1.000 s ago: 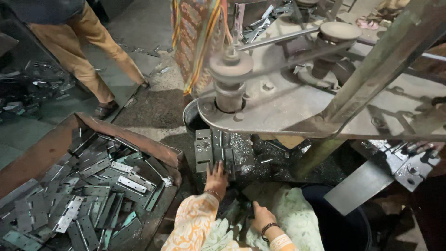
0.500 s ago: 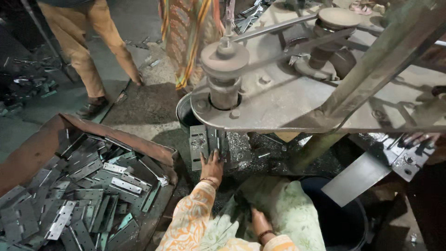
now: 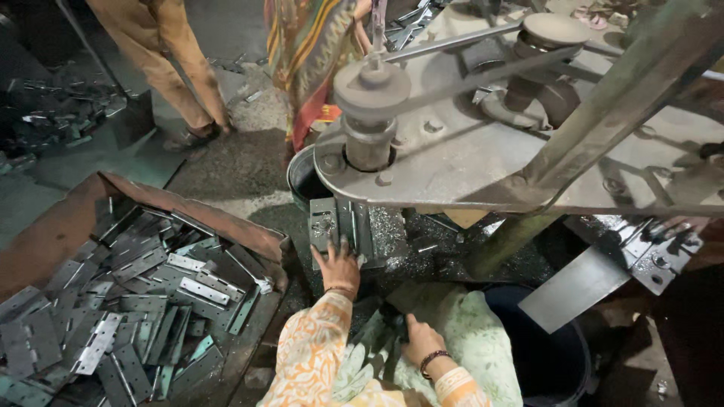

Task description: The person repeatedly picks up metal pieces from a bin, places them into a press machine, and operates the lever to process them. Finished pieces are dropped into a container below. The task is performed continuously throughout the clip.

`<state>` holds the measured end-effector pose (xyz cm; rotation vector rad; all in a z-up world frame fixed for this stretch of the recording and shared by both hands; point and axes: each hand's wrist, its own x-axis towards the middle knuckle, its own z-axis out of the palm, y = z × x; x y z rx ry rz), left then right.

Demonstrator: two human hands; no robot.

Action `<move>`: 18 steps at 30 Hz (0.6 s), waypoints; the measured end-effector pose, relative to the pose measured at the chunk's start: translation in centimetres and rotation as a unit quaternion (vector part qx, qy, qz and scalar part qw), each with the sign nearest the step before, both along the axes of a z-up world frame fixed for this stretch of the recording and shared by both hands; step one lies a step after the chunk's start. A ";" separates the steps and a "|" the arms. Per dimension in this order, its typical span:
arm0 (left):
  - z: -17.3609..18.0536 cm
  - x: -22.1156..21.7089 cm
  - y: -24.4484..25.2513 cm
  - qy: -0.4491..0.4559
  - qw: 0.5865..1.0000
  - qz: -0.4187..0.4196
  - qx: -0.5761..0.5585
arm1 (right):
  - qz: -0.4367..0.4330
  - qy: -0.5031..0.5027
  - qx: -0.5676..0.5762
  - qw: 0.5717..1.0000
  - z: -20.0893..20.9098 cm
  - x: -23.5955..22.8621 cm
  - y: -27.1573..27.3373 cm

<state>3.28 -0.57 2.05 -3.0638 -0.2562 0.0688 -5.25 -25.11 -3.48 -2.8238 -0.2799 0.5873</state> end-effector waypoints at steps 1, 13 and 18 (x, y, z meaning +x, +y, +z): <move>0.0 0.5 -0.1 -0.008 1.000 0.010 -0.006 | -0.003 -0.001 -0.004 1.000 -0.1 0.2 0.0; -0.3 2.1 -0.3 -0.081 0.997 -0.010 0.003 | -0.038 -0.054 0.065 0.996 -5.0 -0.9 -0.4; -0.6 1.2 -1.3 -0.082 0.996 -0.008 0.021 | -0.034 -0.010 0.016 0.999 -0.3 -0.6 0.3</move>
